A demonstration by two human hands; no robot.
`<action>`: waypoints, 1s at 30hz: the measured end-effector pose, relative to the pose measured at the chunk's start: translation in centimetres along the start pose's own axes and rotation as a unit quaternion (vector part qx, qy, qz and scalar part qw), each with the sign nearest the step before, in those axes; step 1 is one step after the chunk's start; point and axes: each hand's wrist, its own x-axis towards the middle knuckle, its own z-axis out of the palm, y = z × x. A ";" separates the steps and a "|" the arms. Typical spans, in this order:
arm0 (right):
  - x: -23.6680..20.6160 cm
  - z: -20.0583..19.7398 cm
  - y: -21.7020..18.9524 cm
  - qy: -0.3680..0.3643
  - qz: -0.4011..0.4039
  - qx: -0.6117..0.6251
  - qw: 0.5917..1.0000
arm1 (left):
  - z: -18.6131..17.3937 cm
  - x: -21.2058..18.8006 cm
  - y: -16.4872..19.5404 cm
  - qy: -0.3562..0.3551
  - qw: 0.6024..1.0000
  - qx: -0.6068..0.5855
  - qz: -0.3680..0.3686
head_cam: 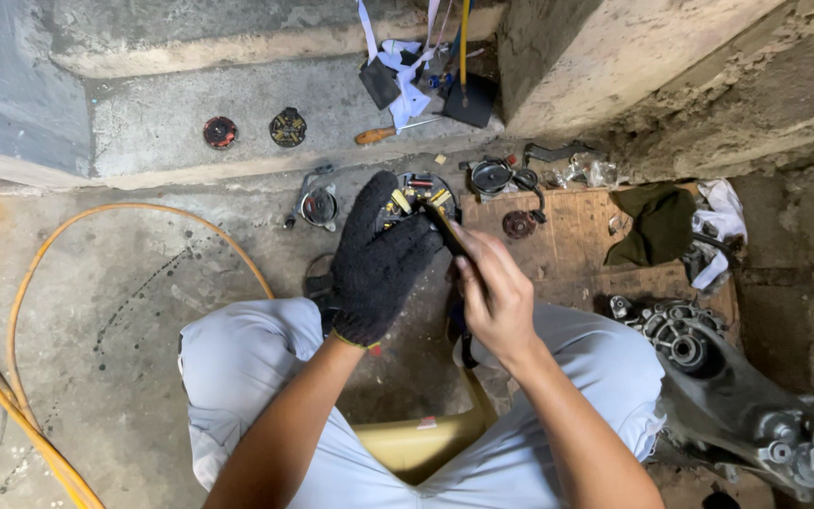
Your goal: The person scrubs the surface of a circular mechanical component with a sanding block while seated on a low stool. They then use a small brush to clean the crevices of the same part. The work is performed on the floor of a workshop area.
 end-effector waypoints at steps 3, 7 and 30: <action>-0.2 0.0 0.0 -0.009 -0.001 -0.003 1.000 | -0.1 0.0 -0.5 0.009 0.998 -0.065 -0.007; -0.2 0.0 0.1 -0.007 0.018 -0.003 1.000 | -0.4 -0.1 -0.8 0.002 0.964 -0.250 -0.090; -0.1 0.3 0.0 -0.001 -0.010 0.000 1.000 | -0.1 0.5 -1.1 0.049 0.969 -0.225 -0.087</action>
